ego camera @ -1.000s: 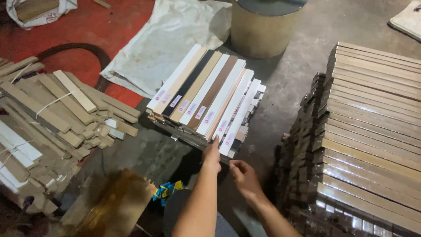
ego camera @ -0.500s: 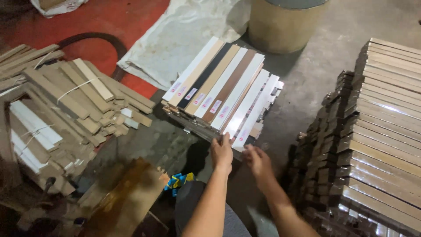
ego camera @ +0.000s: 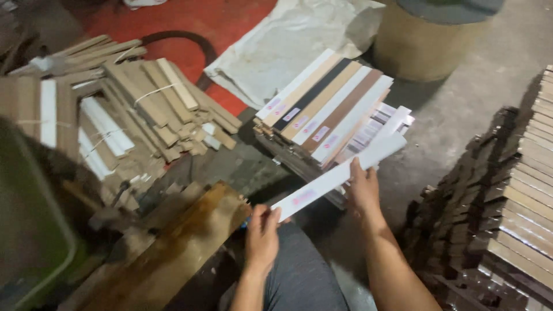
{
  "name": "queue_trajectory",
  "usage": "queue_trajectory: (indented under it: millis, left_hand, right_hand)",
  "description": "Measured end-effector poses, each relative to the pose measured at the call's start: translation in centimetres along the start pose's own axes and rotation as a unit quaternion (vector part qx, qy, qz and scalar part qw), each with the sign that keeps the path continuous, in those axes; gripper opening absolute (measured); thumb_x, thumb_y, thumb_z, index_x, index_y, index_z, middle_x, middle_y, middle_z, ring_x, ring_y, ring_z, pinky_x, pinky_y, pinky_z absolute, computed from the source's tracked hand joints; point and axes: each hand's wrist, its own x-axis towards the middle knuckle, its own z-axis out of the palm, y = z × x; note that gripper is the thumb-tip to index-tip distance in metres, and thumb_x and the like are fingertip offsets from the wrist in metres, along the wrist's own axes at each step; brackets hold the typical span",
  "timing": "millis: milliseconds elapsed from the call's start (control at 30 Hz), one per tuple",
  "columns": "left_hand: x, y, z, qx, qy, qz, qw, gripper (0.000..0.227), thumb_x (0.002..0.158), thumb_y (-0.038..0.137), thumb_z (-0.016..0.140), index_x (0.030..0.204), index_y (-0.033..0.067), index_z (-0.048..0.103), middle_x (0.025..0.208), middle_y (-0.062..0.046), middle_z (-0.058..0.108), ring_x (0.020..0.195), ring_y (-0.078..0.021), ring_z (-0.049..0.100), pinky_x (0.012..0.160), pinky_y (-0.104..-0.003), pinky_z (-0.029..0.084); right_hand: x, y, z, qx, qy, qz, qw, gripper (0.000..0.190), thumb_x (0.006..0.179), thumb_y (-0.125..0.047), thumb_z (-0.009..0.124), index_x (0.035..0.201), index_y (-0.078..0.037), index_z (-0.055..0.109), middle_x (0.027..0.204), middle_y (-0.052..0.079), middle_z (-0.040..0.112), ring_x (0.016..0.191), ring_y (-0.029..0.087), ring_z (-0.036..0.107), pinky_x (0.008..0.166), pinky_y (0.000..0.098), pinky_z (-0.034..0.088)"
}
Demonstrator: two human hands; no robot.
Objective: Operating a green industrial punch machine to process white rectangular strips and stacking the finished pieces.
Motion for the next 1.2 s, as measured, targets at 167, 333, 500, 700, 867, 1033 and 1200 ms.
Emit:
queue_trajectory:
  millis: [167, 333, 500, 700, 867, 1033, 1200]
  left_hand:
    - [-1.9, -4.4, -9.6, -0.098, 0.118, 0.062, 0.986, 0.015, 0.097, 0.021, 0.062, 0.104, 0.0084, 0.066, 0.098, -0.012, 0.078, 0.081, -0.0213, 0.076, 0.08, -0.029, 0.056]
    - [-6.4, -5.1, -18.5, -0.176, 0.25, 0.106, 0.946, 0.02, 0.099, 0.012, 0.06, 0.116, 0.0009, 0.06, 0.108, -0.018, 0.069, 0.084, -0.0286, 0.071, 0.079, -0.037, 0.06]
    - [-12.5, -4.6, -25.1, -0.154, 0.394, 0.002, 0.906, 0.022, 0.106, 0.033, 0.057, 0.105, 0.0113, 0.054, 0.089, -0.001, 0.057, 0.086, -0.0183, 0.066, 0.081, -0.038, 0.055]
    - [-12.5, -13.3, -34.1, -0.027, 0.528, -0.056, 0.847, 0.044, 0.109, 0.041, 0.059, 0.118, -0.0014, 0.066, 0.108, -0.018, 0.069, 0.095, -0.0285, 0.071, 0.081, -0.045, 0.055]
    - [-12.1, -13.1, -36.1, 0.046, 0.56, -0.033, 0.827, 0.032, 0.105, 0.03, 0.062, 0.107, 0.0011, 0.074, 0.091, -0.015, 0.073, 0.088, -0.0262, 0.07, 0.079, -0.045, 0.052]
    - [-10.4, -14.3, -37.8, 0.079, 0.568, -0.032, 0.819, 0.034, 0.106, 0.033, 0.06, 0.106, 0.0022, 0.075, 0.092, -0.015, 0.074, 0.087, -0.0305, 0.07, 0.079, -0.046, 0.052]
    - [-8.8, -15.4, -38.8, 0.11, 0.577, -0.052, 0.807, 0.037, 0.102, 0.036, 0.067, 0.11, 0.0, 0.075, 0.1, -0.022, 0.074, 0.097, -0.0387, 0.071, 0.08, -0.05, 0.052]
  right_hand:
    - [-5.5, -1.2, 2.8, -0.01, -0.002, -0.03, 1.0, 0.068, 0.099, -0.035, 0.055, 0.156, -0.017, 0.023, 0.132, 0.007, 0.058, 0.111, 0.016, 0.063, 0.099, 0.0362, 0.057]
    - [-10.7, 1.8, 6.7, -0.07, -0.065, -0.016, 0.995, 0.071, 0.099, -0.034, 0.059, 0.157, -0.024, 0.02, 0.128, 0.002, 0.047, 0.102, 0.014, 0.058, 0.092, 0.0376, 0.059]
    - [-13.3, 8.9, 10.3, -0.108, -0.212, -0.087, 0.967, 0.049, 0.097, -0.023, 0.067, 0.139, -0.01, 0.044, 0.091, 0.01, 0.062, 0.07, 0.015, 0.062, 0.066, 0.0326, 0.052]
    - [-19.9, 13.5, 14.5, -0.24, -0.238, -0.126, 0.933, 0.05, 0.098, -0.03, 0.075, 0.133, 0.004, 0.063, 0.11, 0.03, 0.068, 0.101, 0.034, 0.07, 0.083, 0.0457, 0.059]
    - [-16.0, 17.9, 16.4, -0.357, -0.256, -0.221, 0.871, 0.043, 0.097, -0.04, 0.074, 0.122, -0.004, 0.074, 0.098, 0.02, 0.076, 0.106, 0.035, 0.071, 0.095, 0.0485, 0.052]
    - [-14.9, 18.3, 18.9, -0.416, -0.283, -0.23, 0.833, 0.036, 0.098, -0.041, 0.072, 0.112, -0.009, 0.078, 0.101, 0.022, 0.075, 0.109, 0.04, 0.069, 0.095, 0.0533, 0.051]
    - [-13.0, 19.7, 20.2, -0.371, -0.324, -0.202, 0.847, 0.024, 0.104, -0.034, 0.071, 0.104, -0.011, 0.077, 0.092, 0.012, 0.075, 0.09, 0.024, 0.074, 0.082, 0.0424, 0.056]
